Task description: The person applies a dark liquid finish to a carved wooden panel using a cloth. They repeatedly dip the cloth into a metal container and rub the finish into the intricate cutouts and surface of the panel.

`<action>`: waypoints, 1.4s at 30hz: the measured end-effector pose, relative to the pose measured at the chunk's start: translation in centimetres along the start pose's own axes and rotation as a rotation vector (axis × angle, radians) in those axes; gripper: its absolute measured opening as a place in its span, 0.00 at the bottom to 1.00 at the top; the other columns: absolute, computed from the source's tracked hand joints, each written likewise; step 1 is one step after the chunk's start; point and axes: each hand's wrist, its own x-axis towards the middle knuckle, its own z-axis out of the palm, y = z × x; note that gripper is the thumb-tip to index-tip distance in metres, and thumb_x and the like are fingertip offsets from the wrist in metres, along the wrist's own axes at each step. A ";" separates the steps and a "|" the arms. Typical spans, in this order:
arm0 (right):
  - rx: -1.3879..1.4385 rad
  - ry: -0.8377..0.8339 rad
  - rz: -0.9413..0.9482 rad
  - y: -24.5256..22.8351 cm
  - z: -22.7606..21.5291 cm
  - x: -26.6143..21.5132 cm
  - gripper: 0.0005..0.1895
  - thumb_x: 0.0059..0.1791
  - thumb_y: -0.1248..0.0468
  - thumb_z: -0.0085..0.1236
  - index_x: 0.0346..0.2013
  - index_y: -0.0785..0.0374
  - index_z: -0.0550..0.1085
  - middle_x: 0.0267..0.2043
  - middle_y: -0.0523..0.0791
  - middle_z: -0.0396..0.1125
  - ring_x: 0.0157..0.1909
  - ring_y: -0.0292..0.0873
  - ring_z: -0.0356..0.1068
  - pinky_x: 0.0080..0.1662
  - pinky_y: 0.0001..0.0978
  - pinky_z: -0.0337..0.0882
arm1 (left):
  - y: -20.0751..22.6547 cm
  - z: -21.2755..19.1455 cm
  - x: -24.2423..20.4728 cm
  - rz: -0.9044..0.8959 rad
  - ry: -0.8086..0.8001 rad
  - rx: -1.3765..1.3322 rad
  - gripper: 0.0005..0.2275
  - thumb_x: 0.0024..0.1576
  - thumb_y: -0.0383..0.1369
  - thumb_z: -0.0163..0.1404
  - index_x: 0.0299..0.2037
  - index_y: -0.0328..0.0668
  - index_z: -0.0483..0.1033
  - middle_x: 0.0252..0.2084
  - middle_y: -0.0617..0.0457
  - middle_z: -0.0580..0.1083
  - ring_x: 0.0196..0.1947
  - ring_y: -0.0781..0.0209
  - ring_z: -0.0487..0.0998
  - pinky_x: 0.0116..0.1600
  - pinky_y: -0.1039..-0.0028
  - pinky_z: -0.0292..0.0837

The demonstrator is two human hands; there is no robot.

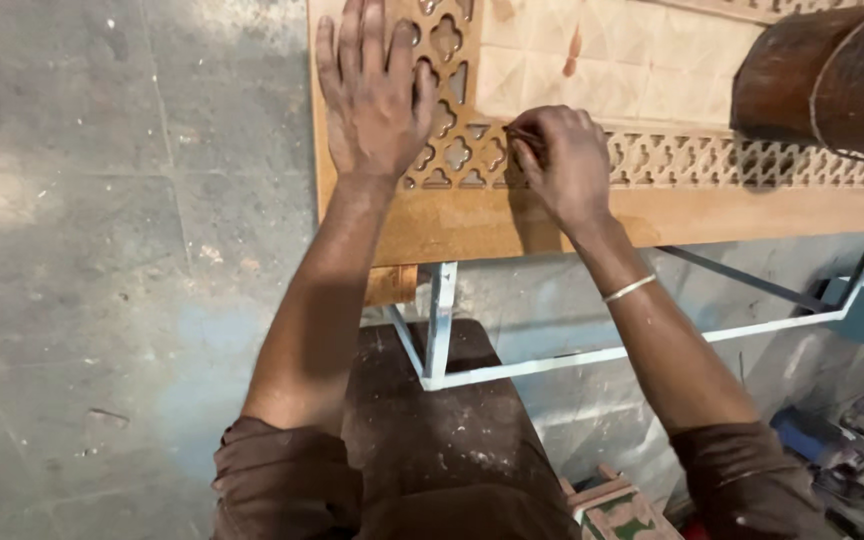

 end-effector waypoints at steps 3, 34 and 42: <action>0.183 0.135 0.204 1.2 -0.2 0.8 0.20 0.50 0.61 0.63 0.56 0.62 0.72 0.49 0.51 0.69 0.54 0.55 0.68 0.58 0.48 0.66 | -0.5 -0.2 1.4 -0.014 0.045 -0.022 0.15 0.66 0.36 0.48 0.59 0.39 0.71 0.71 0.38 0.62 0.75 0.43 0.55 0.79 0.49 0.41; -0.046 -0.192 -0.166 -5.7 -0.1 13.5 0.29 0.51 0.81 0.40 0.63 0.57 0.71 0.64 0.45 0.66 0.63 0.46 0.65 0.60 0.38 0.71 | -0.8 1.0 0.3 -0.155 0.049 -0.148 0.20 0.64 0.38 0.37 0.63 0.38 0.69 0.70 0.43 0.63 0.76 0.46 0.55 0.81 0.46 0.42; -0.366 -0.342 -0.592 -3.4 3.0 -1.1 0.31 0.45 0.57 0.64 0.63 0.46 0.69 0.68 0.49 0.61 0.68 0.53 0.57 0.67 0.54 0.56 | -1.1 1.2 0.4 -0.162 0.174 -0.296 0.22 0.65 0.42 0.31 0.60 0.38 0.72 0.66 0.41 0.69 0.73 0.45 0.61 0.79 0.47 0.46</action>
